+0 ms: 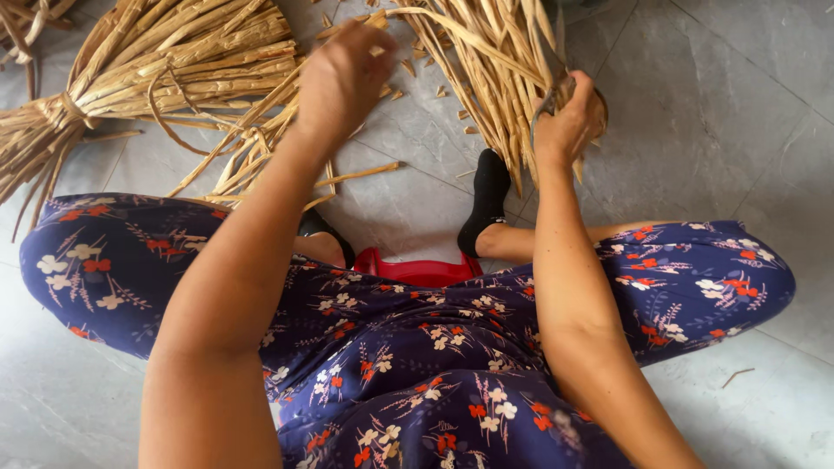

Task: The person sits cross-legged on a tiled floor and repeatedly picks up dried plant stalks, trims them with shears, and places the trimmed pieces aside. The person handles the stalks one at a time, using the shears to cut off ends or split the stalks, and accumulates a growing pile of trimmed material.

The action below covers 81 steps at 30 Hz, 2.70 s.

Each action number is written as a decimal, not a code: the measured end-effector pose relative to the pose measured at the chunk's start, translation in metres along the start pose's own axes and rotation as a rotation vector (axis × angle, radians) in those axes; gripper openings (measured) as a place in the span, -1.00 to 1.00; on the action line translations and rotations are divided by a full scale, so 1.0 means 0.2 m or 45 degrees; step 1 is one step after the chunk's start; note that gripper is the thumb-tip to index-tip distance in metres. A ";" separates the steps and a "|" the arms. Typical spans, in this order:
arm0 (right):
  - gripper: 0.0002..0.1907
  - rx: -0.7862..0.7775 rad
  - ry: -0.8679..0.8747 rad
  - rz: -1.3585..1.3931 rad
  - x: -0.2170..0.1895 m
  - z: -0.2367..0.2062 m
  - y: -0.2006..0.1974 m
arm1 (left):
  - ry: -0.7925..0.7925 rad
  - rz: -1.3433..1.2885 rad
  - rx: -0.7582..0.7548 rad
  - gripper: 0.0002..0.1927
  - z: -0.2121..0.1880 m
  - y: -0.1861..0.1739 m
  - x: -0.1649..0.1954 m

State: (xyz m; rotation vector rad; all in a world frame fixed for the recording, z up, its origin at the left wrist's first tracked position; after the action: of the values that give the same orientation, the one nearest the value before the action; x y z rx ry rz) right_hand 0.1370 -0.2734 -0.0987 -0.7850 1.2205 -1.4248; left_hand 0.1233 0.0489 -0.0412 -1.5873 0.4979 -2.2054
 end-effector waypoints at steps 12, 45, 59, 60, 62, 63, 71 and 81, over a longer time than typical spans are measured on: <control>-0.31 -0.201 -0.089 -0.212 -0.17 -0.01 0.26 | -0.468 0.104 0.312 -0.95 -0.09 -0.23 -0.48; -0.43 -0.196 0.086 1.139 -0.11 0.20 0.03 | -0.360 -0.781 -0.029 -0.95 0.20 -0.08 -0.17; -0.64 -0.581 -0.322 2.076 -0.63 0.03 -0.80 | -0.120 -0.885 -0.322 -0.86 0.10 0.03 0.52; -0.63 -0.567 -0.325 2.041 -0.62 0.05 -0.82 | -0.085 -0.908 -0.267 -0.86 0.11 0.02 0.55; -0.61 -0.547 -0.312 1.937 -0.57 0.07 -0.85 | -0.025 -0.956 -0.157 -0.84 0.11 -0.02 0.60; -0.60 -0.543 -0.306 1.874 -0.55 0.07 -0.86 | -0.027 -0.984 -0.117 -0.85 0.11 -0.04 0.61; -0.62 -0.569 -0.388 1.788 -0.58 0.00 -0.83 | 0.064 -0.913 0.080 -0.88 0.13 -0.08 0.67; -0.48 -0.641 -0.266 2.148 -0.61 0.03 -0.78 | -0.109 -1.247 -0.093 -0.91 0.12 -0.05 0.61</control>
State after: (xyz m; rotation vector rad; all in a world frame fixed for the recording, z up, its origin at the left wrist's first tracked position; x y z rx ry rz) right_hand 0.1260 -0.1703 0.0694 -0.0030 1.4175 0.3357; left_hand 0.1103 -0.0043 0.0703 -2.2667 -0.3281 -2.7450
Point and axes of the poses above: each hand's wrist, its own z-axis towards the middle knuckle, its own y-axis out of the palm, x = y × z, the point moved 7 cm from there along z, towards the middle knuckle, and after that the axes turned 15 degrees about -z, right-handed, at the moved point
